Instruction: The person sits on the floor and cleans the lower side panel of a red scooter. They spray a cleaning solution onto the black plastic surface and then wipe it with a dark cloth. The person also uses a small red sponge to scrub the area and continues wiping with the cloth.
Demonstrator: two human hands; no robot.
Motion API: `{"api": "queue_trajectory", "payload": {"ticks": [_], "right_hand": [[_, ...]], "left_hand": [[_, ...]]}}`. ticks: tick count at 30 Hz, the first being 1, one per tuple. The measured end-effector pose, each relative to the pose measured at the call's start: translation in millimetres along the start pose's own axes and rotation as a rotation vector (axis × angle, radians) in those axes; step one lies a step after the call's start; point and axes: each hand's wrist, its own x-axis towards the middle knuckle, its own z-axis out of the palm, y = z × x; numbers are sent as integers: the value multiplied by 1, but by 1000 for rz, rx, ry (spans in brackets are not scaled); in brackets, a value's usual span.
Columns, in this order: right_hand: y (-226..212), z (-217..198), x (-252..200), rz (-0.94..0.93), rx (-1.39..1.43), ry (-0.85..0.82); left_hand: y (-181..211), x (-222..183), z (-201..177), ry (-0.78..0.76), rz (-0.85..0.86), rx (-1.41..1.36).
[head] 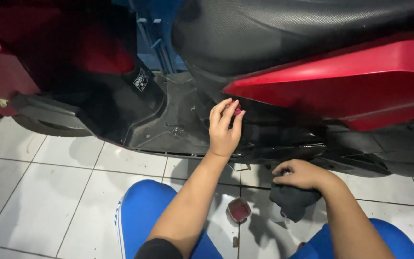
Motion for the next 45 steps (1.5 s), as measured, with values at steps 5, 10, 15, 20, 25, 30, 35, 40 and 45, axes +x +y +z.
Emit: {"api": "queue_trajectory", "payload": {"ticks": [5, 10, 15, 20, 25, 30, 35, 40, 45], "right_hand": [[1, 1, 2, 3, 38, -21], [15, 7, 20, -27, 42, -6], [10, 3, 16, -13, 53, -16], [10, 4, 17, -5, 38, -33], [-2, -1, 11, 40, 25, -74], [-26, -4, -17, -59, 94, -10], [-83, -4, -36, -309, 174, 405], [-126, -3, -2, -523, 71, 692], [-121, 6, 65, -629, -235, 1188]], "left_hand": [[-16, 14, -17, 46, 6, 42], [-13, 17, -14, 102, -6, 52], [-15, 12, -7, 167, -57, -57], [-8, -2, -7, 122, -36, -65], [-10, -2, -6, 132, -64, -109], [0, 1, -11, 120, -267, -94], [-2, -1, -11, 155, -698, -442], [-1, -2, -13, 106, -824, -502], [3, 5, -21, 42, -897, -559]]}}
